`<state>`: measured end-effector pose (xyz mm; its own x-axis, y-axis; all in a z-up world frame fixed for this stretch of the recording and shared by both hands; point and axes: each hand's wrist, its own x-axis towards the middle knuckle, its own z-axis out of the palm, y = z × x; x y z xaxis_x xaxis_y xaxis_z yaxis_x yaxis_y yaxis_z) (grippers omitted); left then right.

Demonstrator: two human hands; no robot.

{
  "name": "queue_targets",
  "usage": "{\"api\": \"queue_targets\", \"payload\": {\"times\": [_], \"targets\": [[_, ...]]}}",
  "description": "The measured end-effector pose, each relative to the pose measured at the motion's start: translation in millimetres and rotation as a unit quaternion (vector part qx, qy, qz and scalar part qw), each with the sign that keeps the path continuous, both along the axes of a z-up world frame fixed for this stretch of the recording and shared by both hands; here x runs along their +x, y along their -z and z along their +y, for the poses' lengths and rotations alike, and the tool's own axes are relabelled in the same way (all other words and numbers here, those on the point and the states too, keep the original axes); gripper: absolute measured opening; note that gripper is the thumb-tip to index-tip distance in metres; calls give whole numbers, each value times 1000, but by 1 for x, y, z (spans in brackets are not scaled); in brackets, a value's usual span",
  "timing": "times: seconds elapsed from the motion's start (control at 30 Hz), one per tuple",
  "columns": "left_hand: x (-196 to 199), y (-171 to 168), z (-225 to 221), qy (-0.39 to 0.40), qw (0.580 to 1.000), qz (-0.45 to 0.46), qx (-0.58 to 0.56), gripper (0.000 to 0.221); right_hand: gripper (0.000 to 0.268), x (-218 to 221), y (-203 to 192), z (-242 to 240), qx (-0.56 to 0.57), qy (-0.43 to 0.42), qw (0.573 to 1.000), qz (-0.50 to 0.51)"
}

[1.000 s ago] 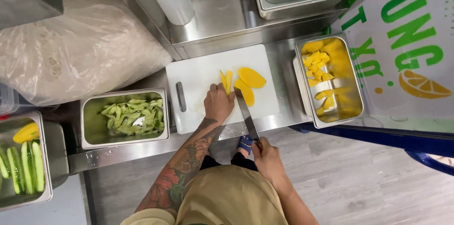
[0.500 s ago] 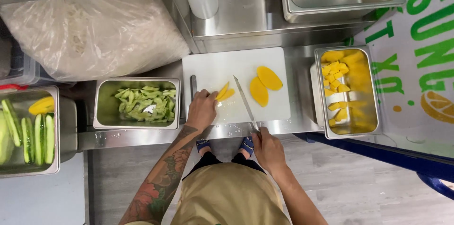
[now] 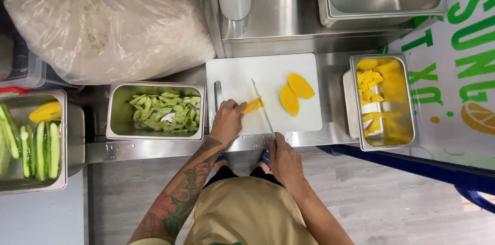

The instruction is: The person is cutting mangoes into small cubes on a white cutting board and placing them into a stainless steel container.

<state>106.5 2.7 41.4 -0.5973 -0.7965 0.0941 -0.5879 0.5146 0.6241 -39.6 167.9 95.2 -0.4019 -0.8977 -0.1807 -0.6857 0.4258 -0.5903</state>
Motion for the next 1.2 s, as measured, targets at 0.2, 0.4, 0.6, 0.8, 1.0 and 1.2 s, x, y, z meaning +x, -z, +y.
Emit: {"api": "queue_targets", "payload": {"times": [0.2, 0.4, 0.6, 0.8, 1.0, 1.2], "targets": [[-1, 3, -12, -6, 997, -3, 79, 35, 32, 3, -3, -4, 9, 2, 1000, 4], [-4, 0, -17, -40, 997, -64, 13, 26, 34, -2, -1, -18, 13, -23, 1000, 10], [-2, -9, -17, -35, 997, -53, 34, 39, 34, -8, 4, -28, 26, -68, 996, 57], [-2, 0, -21, -51, 997, -46, 34, 33, 32, -12, -24, -43, 67, -95, 991, 61], [0, 7, -25, -44, 998, -27, 35, 26, 21, -17, -23, -57, 117, -137, 981, 77], [2, 7, -24, -38, 997, -53, 28, 22, 17, -16, 9, -63, 123, -142, 978, 86]]}}
